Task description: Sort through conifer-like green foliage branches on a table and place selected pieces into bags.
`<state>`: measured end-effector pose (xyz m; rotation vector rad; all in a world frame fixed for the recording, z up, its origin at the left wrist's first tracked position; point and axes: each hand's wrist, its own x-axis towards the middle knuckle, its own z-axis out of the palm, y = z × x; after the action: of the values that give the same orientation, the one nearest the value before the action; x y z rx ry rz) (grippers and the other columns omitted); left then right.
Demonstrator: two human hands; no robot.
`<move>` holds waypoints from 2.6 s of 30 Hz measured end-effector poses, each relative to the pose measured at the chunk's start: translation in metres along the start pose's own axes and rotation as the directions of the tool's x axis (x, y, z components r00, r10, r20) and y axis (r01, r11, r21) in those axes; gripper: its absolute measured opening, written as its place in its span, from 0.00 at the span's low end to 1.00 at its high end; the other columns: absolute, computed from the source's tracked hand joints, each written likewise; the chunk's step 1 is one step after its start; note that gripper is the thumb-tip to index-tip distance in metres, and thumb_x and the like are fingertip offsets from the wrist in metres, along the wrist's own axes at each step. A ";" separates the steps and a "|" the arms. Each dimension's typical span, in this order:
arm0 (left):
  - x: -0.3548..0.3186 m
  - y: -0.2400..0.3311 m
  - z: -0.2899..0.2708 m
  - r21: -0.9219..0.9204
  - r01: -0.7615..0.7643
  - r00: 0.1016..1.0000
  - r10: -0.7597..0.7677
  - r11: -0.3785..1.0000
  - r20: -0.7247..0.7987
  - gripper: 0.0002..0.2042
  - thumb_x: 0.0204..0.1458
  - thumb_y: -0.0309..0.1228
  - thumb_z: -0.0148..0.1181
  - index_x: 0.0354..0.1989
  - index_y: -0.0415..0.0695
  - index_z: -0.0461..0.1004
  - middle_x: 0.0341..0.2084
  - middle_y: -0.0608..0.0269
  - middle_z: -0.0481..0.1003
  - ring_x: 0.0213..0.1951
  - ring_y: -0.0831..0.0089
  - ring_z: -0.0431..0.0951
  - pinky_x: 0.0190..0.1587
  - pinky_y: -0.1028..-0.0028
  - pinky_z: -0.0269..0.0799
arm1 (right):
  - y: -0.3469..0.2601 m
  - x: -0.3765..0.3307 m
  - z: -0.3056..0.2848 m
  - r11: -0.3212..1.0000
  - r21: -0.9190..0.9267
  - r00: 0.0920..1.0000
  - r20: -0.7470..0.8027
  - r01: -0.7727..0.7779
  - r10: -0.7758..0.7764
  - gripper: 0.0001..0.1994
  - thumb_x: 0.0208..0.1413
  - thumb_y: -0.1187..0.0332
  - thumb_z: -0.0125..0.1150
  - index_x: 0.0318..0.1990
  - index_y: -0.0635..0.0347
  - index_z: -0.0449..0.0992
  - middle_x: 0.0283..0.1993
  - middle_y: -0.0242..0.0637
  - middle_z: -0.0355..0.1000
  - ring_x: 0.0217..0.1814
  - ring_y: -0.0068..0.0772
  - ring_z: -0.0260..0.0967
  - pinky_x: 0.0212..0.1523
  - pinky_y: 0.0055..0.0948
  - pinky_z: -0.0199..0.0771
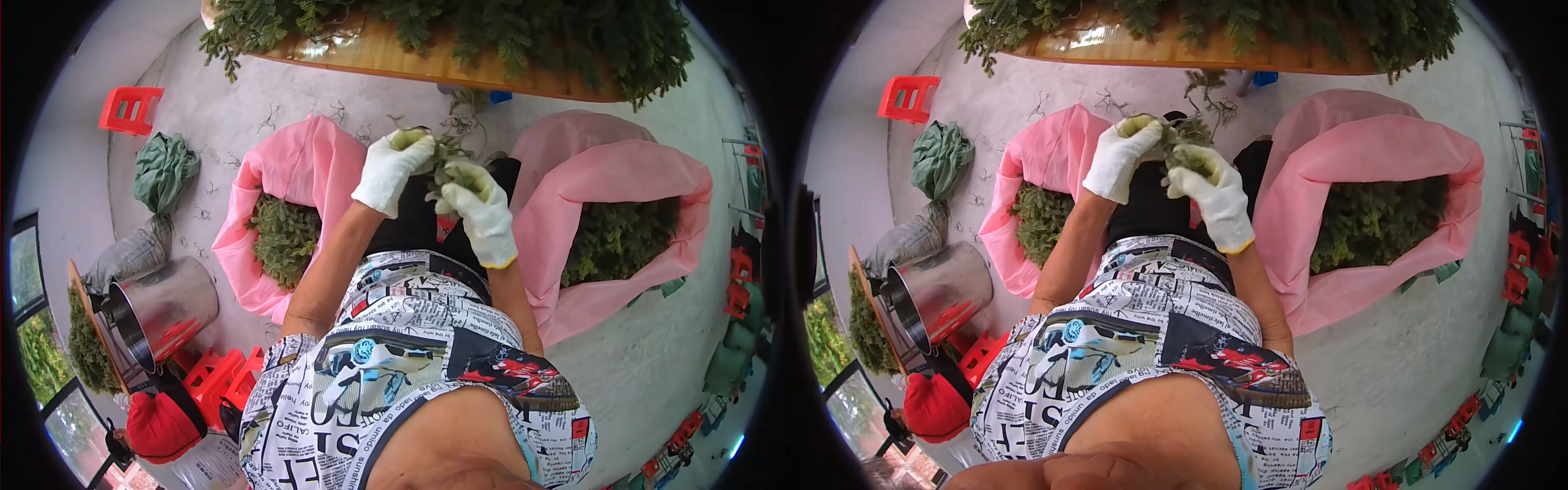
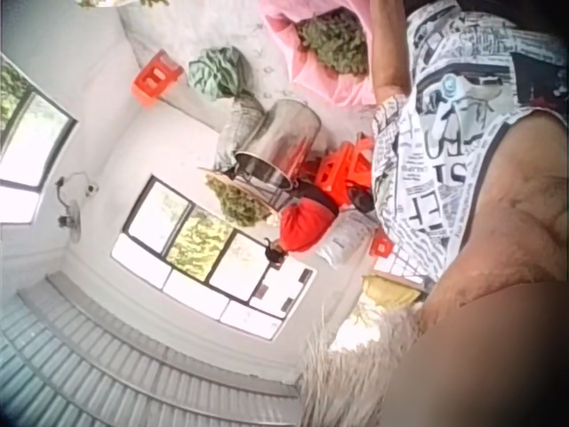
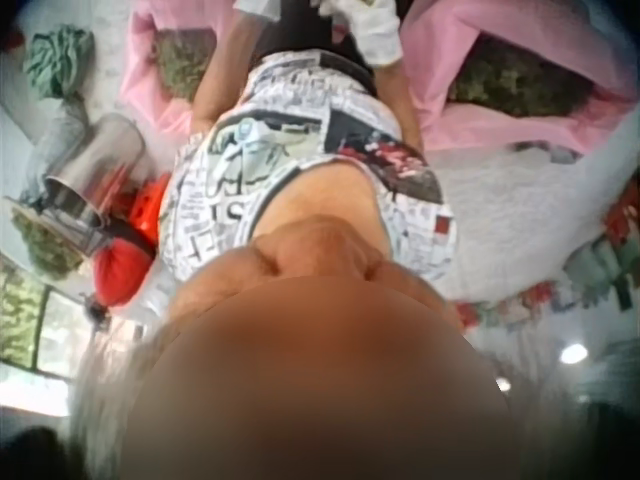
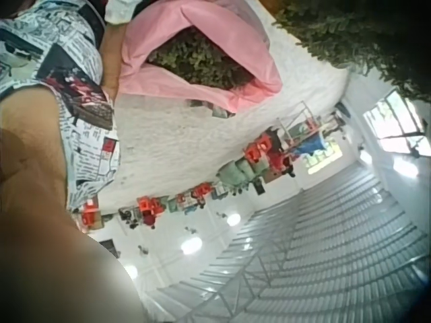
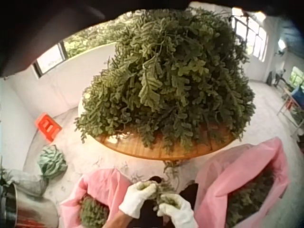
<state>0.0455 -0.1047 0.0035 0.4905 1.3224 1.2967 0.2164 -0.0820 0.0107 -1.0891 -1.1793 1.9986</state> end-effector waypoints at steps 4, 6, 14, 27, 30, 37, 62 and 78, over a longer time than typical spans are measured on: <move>0.003 0.008 0.012 -0.235 -0.074 0.996 0.060 0.969 -0.069 0.15 0.62 0.37 0.55 0.49 0.39 0.76 0.33 0.57 0.79 0.34 0.73 0.77 0.38 0.78 0.73 | -0.002 0.008 -0.006 0.937 0.349 0.995 0.096 -0.014 -0.021 0.17 0.58 0.79 0.58 0.55 0.64 0.71 0.44 0.44 0.75 0.33 0.33 0.75 0.44 0.34 0.79; 0.007 0.005 -0.004 -0.221 -0.027 0.999 0.018 0.975 -0.041 0.16 0.61 0.37 0.57 0.50 0.38 0.76 0.33 0.59 0.79 0.33 0.74 0.77 0.38 0.78 0.73 | 0.002 0.008 -0.008 0.905 0.424 0.980 0.191 -0.029 -0.058 0.17 0.59 0.78 0.56 0.56 0.63 0.70 0.45 0.45 0.75 0.33 0.33 0.75 0.46 0.38 0.78; 0.010 0.000 -0.014 0.265 -0.143 0.931 0.220 0.954 -0.290 0.20 0.56 0.39 0.62 0.50 0.36 0.76 0.29 0.62 0.80 0.29 0.75 0.77 0.35 0.80 0.72 | 0.006 0.012 -0.021 0.648 0.730 0.840 0.477 -0.216 -0.257 0.17 0.66 0.72 0.46 0.60 0.61 0.67 0.52 0.48 0.74 0.32 0.32 0.75 0.48 0.59 0.74; 0.015 0.037 -0.028 0.136 -0.074 0.997 0.078 0.988 -0.023 0.15 0.57 0.37 0.62 0.43 0.37 0.79 0.23 0.62 0.78 0.25 0.76 0.76 0.31 0.81 0.72 | 0.020 0.038 -0.062 0.605 0.774 0.965 0.260 -0.187 -0.034 0.17 0.67 0.64 0.48 0.60 0.59 0.68 0.56 0.47 0.73 0.32 0.31 0.75 0.47 0.50 0.75; 0.028 0.028 -0.061 -0.319 -0.068 0.976 0.129 0.945 0.174 0.12 0.60 0.34 0.57 0.42 0.36 0.77 0.18 0.62 0.75 0.22 0.71 0.75 0.36 0.72 0.75 | 0.022 0.041 -0.070 0.609 0.788 0.995 0.091 -0.090 0.030 0.17 0.68 0.62 0.49 0.60 0.58 0.69 0.57 0.45 0.73 0.30 0.30 0.73 0.43 0.44 0.75; 0.033 0.007 -0.047 -0.640 0.029 0.999 0.005 0.768 0.051 0.11 0.66 0.35 0.49 0.38 0.41 0.75 0.14 0.63 0.67 0.19 0.63 0.72 0.43 0.53 0.73 | 0.018 0.034 -0.076 0.334 0.879 0.902 0.404 -0.339 -0.150 0.18 0.68 0.56 0.48 0.55 0.57 0.73 0.42 0.32 0.75 0.23 0.25 0.59 0.30 0.28 0.63; 0.021 0.037 0.013 0.654 -0.559 0.800 0.125 0.509 0.587 0.41 0.40 0.39 0.69 0.67 0.48 0.63 0.54 0.50 0.74 0.52 0.59 0.75 0.54 0.66 0.72 | -0.017 -0.002 -0.067 0.585 0.711 0.723 0.630 -0.390 -0.283 0.14 0.57 0.65 0.54 0.41 0.70 0.77 0.19 0.45 0.71 0.11 0.30 0.56 0.13 0.25 0.58; 0.068 -0.024 -0.041 -0.414 0.631 0.447 0.129 0.656 0.885 0.09 0.57 0.31 0.51 0.38 0.42 0.77 0.25 0.52 0.77 0.23 0.66 0.75 0.26 0.63 0.75 | -0.022 0.030 -0.061 0.851 0.495 0.984 0.075 -0.175 0.159 0.19 0.64 0.61 0.53 0.52 0.70 0.73 0.35 0.46 0.77 0.19 0.30 0.71 0.20 0.29 0.76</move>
<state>0.0021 -0.0686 -0.0572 0.2566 -0.0699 0.9064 0.2555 -0.0229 0.0022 -0.9120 -0.5285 2.2846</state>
